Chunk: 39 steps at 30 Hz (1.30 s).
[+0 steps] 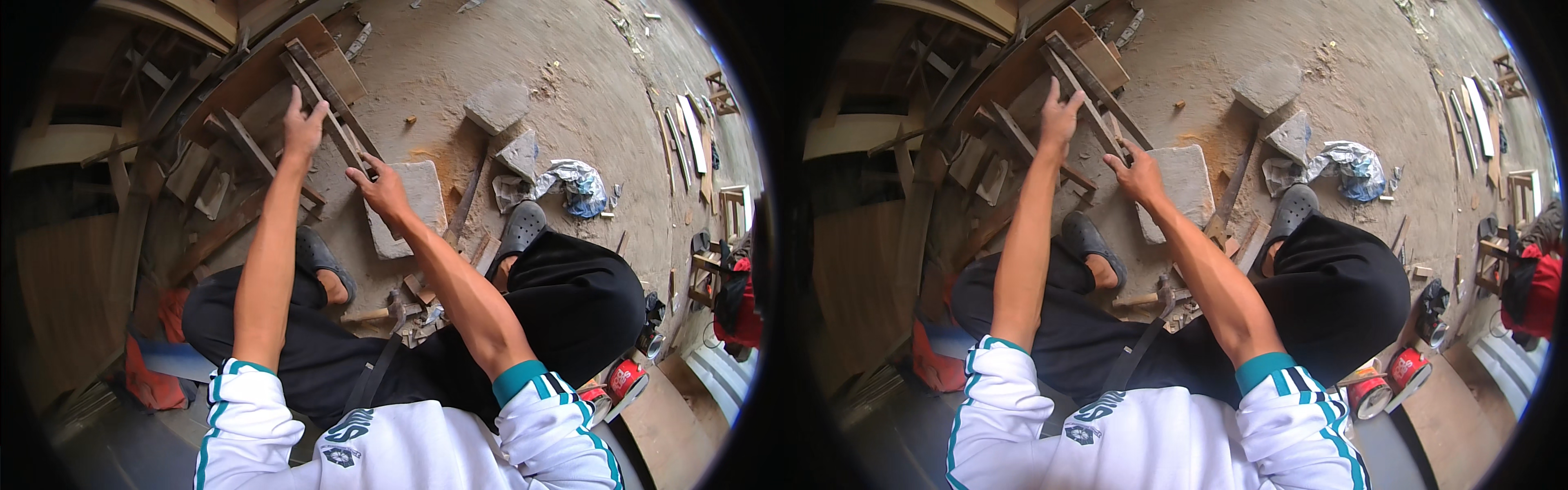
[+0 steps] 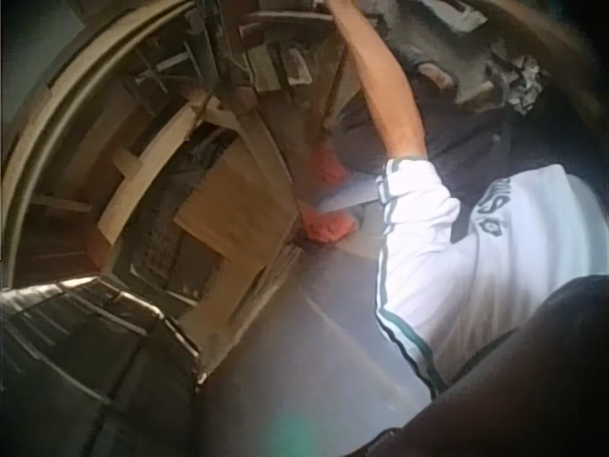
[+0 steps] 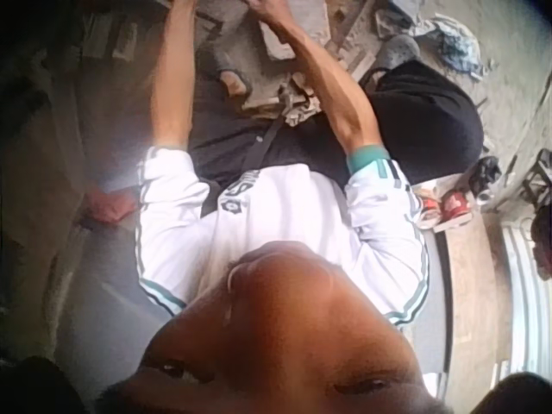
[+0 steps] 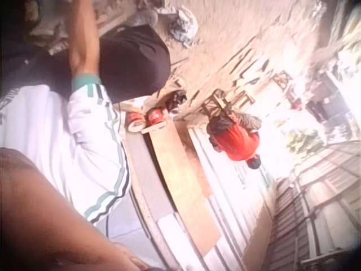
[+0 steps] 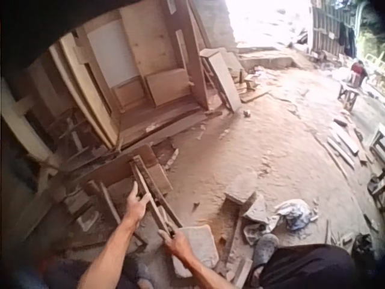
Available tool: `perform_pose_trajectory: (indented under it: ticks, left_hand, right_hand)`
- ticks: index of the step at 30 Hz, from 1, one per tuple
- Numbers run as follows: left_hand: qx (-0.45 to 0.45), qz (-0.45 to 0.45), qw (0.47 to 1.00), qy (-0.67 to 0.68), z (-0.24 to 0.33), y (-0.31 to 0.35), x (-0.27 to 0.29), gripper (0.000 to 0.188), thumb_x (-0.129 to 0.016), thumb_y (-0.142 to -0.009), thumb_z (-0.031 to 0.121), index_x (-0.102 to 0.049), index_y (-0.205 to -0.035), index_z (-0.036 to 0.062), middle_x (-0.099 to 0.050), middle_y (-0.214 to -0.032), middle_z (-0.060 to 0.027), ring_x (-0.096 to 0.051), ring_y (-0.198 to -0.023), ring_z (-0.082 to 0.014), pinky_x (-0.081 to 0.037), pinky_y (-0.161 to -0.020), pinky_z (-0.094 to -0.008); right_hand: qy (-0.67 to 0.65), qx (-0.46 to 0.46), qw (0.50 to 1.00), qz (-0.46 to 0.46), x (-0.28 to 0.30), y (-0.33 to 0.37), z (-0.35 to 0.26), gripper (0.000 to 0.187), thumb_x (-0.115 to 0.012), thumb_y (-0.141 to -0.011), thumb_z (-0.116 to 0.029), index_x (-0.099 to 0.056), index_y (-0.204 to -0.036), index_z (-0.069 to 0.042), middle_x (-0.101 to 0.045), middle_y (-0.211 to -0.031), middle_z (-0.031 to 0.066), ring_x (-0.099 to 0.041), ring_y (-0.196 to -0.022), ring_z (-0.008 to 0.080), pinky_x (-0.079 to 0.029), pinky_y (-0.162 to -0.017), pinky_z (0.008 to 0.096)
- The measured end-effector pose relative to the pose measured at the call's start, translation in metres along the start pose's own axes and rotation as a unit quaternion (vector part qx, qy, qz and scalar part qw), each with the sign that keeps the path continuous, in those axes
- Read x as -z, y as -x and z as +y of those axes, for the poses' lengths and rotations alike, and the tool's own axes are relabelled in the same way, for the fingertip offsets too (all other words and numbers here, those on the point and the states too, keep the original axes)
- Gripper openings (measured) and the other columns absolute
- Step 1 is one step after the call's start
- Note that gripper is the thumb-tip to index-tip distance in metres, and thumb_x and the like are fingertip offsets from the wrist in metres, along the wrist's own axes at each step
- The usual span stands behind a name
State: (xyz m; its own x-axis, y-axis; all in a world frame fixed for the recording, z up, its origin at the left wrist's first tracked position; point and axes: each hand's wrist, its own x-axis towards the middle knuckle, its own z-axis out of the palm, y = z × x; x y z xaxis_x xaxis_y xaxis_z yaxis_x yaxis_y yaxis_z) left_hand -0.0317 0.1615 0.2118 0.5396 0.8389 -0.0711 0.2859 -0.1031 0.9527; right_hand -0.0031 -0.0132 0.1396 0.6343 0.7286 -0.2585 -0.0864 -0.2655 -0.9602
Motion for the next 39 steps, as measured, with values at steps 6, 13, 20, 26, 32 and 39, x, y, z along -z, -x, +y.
perform_pose_trajectory:
  ticks: [6,13,20,26,32,39]
  left_hand:
    - [0.058,-0.053,0.996,-0.044,-0.020,0.039,-0.004,0.051,-0.066,-0.091,0.024,-0.050,-0.131,-0.0030,-0.066,-0.093,-0.0051,-0.059,-0.072,-0.0093,-0.049,-0.061,-0.0268]
    - [0.084,-0.024,0.996,-0.003,-0.045,0.050,-0.003,0.069,-0.063,-0.093,0.032,-0.036,-0.140,-0.0114,-0.066,-0.094,-0.0099,-0.060,-0.078,-0.0135,-0.050,-0.063,-0.0285]
    - [0.011,-0.066,0.998,0.010,-0.056,0.043,0.002,0.055,-0.058,-0.097,0.023,-0.040,-0.139,-0.0075,-0.067,-0.102,-0.0086,-0.061,-0.091,-0.0138,-0.051,-0.072,-0.0272]
    - [0.040,-0.033,0.997,0.063,-0.045,0.048,-0.006,0.047,-0.060,-0.096,0.019,-0.046,-0.135,-0.0028,-0.066,-0.099,-0.0037,-0.061,-0.082,-0.0102,-0.051,-0.068,-0.0250]
    - [0.069,-0.042,0.996,0.031,-0.028,0.051,-0.008,0.056,-0.060,-0.095,0.020,-0.040,-0.141,-0.0047,-0.065,-0.100,-0.0026,-0.059,-0.076,-0.0085,-0.051,-0.062,-0.0249]
    - [0.007,-0.026,1.000,-0.005,-0.033,0.043,-0.008,0.077,-0.064,-0.091,0.022,-0.023,-0.150,-0.0027,-0.060,-0.123,-0.0139,-0.060,-0.100,-0.0194,-0.050,-0.084,-0.0304]
  right_hand:
    - [0.031,0.025,0.999,0.016,-0.003,-0.001,0.003,0.062,-0.071,-0.085,-0.046,-0.059,-0.129,-0.004,-0.069,-0.101,0.0252,-0.068,-0.094,0.0324,-0.052,-0.083,0.0386]
    - [0.030,0.006,1.000,-0.006,0.001,0.001,-0.003,0.064,-0.070,-0.085,-0.045,-0.057,-0.130,-0.002,-0.063,-0.115,0.0296,-0.061,-0.111,0.0415,-0.048,-0.093,0.0422]
    - [0.048,0.023,0.999,0.009,-0.001,0.005,-0.009,0.063,-0.068,-0.087,-0.044,-0.057,-0.130,0.000,-0.062,-0.117,0.0289,-0.060,-0.113,0.0404,-0.047,-0.095,0.0414]
    - [0.049,0.024,0.998,0.013,0.001,0.004,-0.006,0.062,-0.067,-0.088,-0.044,-0.058,-0.127,0.004,-0.062,-0.119,0.0281,-0.061,-0.114,0.0373,-0.047,-0.097,0.0393]
    - [0.039,0.042,0.998,0.025,-0.001,0.002,-0.002,0.061,-0.068,-0.088,-0.042,-0.059,-0.125,0.005,-0.063,-0.119,0.0276,-0.062,-0.113,0.0360,-0.047,-0.096,0.0384]
    - [0.039,0.040,0.998,0.026,-0.003,0.001,-0.001,0.060,-0.067,-0.088,-0.042,-0.059,-0.126,0.004,-0.063,-0.118,0.0277,-0.062,-0.112,0.0356,-0.048,-0.095,0.0388]
